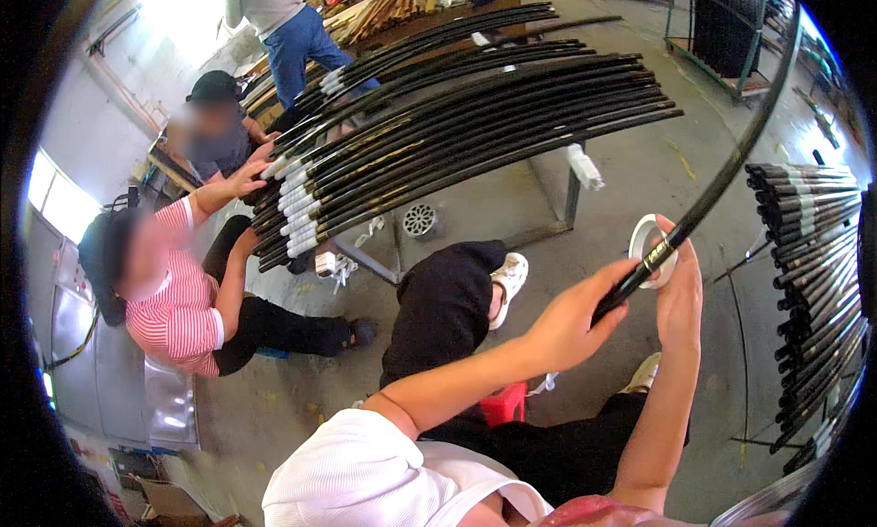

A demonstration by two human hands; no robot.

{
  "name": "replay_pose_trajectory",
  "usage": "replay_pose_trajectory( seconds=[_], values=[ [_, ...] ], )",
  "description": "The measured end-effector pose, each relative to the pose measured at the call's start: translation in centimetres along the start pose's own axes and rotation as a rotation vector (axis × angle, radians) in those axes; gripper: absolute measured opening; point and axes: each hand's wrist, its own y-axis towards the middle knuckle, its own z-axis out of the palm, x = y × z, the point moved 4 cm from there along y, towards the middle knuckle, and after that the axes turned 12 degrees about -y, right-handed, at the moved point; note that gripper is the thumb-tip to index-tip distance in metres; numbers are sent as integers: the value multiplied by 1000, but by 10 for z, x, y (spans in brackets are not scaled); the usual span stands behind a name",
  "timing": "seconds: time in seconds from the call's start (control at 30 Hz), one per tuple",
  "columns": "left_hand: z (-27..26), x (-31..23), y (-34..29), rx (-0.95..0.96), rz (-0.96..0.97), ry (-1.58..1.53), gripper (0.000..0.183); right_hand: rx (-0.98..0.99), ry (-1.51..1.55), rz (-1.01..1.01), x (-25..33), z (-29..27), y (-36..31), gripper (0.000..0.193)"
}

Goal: The person applies white labels to long black rods, wrapping the labels around the rods by hand and then placing each finished rod onto a stack on a table.

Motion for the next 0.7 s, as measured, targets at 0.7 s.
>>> replay_pose_trajectory(
  seconds=[0.7],
  values=[
    [-65,-144,-29,672,421,-1131,53,-155,-752,-217,-48,28,16,9]
  ],
)
